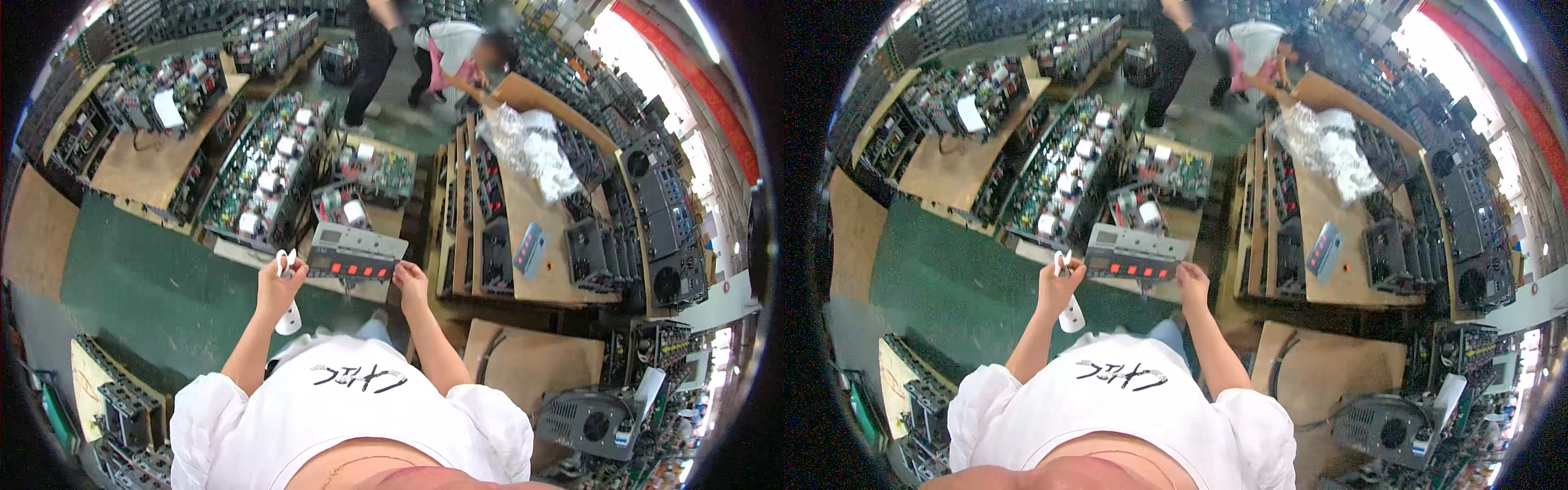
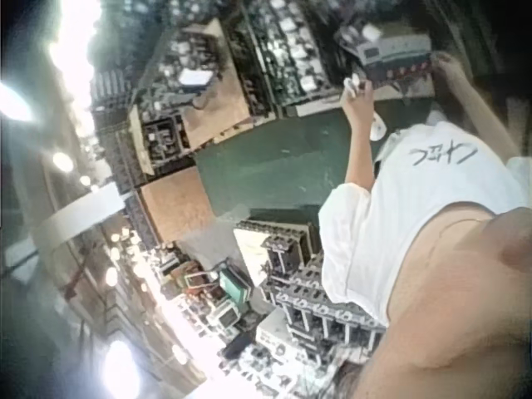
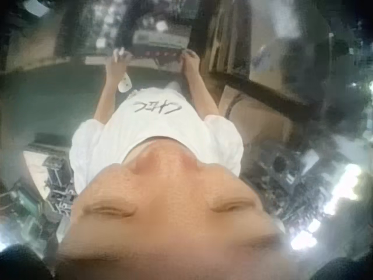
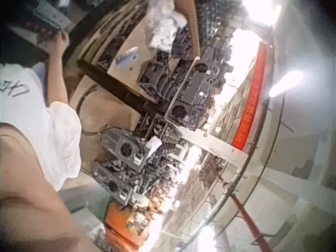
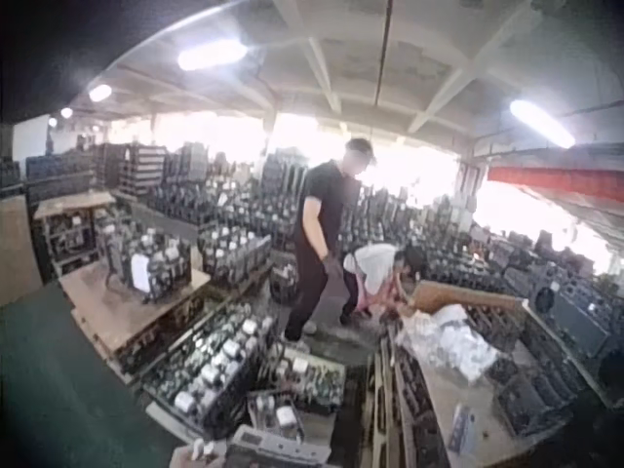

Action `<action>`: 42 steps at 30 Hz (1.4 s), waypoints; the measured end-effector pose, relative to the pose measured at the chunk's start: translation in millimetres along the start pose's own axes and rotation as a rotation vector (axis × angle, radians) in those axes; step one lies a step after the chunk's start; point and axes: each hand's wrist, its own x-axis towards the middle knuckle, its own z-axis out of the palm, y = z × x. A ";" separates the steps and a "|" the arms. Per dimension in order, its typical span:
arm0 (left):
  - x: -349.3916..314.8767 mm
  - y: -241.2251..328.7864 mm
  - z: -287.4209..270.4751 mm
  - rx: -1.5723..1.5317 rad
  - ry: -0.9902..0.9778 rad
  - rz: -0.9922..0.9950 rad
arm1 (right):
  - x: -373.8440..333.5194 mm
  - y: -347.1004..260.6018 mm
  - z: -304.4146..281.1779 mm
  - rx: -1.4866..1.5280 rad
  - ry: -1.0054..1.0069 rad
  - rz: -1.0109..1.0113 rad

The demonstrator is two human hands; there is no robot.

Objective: Assemble the front panel and control knobs onto a solar inverter unit.

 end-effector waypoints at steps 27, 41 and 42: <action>-12.2 -183.3 118.1 0.343 -0.068 -0.239 | 58.8 40.9 -86.7 -0.619 0.195 -0.363; 78.5 -261.9 166.1 0.376 0.080 0.146 | 192.3 100.6 -88.7 -0.352 0.178 -0.582; 81.7 -266.4 163.9 0.425 0.075 0.163 | 199.3 107.7 -85.1 -0.339 0.181 -0.599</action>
